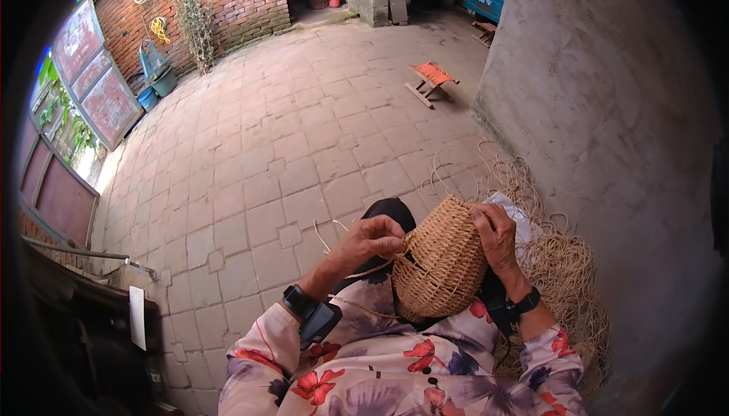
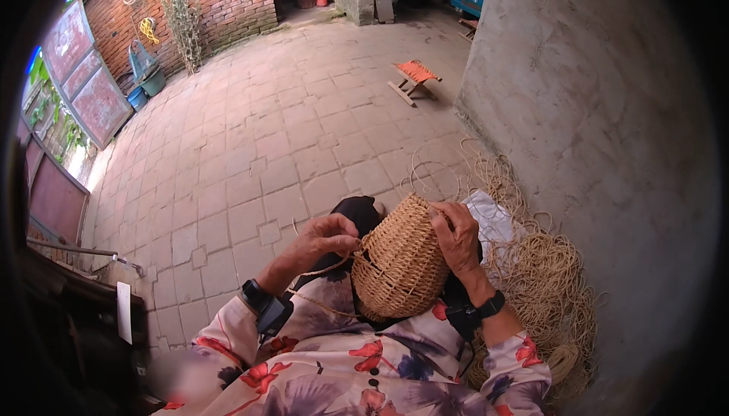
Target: Weaving a small basket using straw or similar natural fibers.
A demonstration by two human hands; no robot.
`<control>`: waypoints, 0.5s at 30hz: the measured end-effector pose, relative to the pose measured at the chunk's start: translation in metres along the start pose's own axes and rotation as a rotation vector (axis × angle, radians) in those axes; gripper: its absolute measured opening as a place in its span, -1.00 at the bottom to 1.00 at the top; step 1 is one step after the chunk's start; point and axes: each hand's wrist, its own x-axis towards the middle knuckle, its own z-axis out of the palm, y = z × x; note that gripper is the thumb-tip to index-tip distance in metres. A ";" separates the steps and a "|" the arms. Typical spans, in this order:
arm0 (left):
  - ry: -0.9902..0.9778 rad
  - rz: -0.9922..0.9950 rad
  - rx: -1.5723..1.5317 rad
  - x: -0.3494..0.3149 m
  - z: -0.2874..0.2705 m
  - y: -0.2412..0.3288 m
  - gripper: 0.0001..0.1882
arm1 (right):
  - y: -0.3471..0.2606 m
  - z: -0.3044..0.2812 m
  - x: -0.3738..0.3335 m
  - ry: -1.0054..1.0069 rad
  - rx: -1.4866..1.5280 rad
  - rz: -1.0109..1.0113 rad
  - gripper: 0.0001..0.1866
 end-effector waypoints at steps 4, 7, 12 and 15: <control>0.049 -0.105 0.328 -0.015 -0.013 0.002 -0.89 | -0.002 -0.003 -0.003 0.014 -0.009 0.008 -0.77; -0.342 -0.271 0.801 -0.043 -0.037 0.023 -0.91 | 0.008 -0.005 0.000 0.001 -0.003 0.027 -0.79; 0.274 0.285 1.141 -0.055 -0.037 0.048 -0.90 | 0.001 -0.001 0.003 -0.017 -0.031 -0.018 -0.82; 0.178 0.245 0.890 -0.030 -0.001 0.037 -0.88 | -0.003 -0.002 0.002 0.049 -0.035 -0.028 -0.86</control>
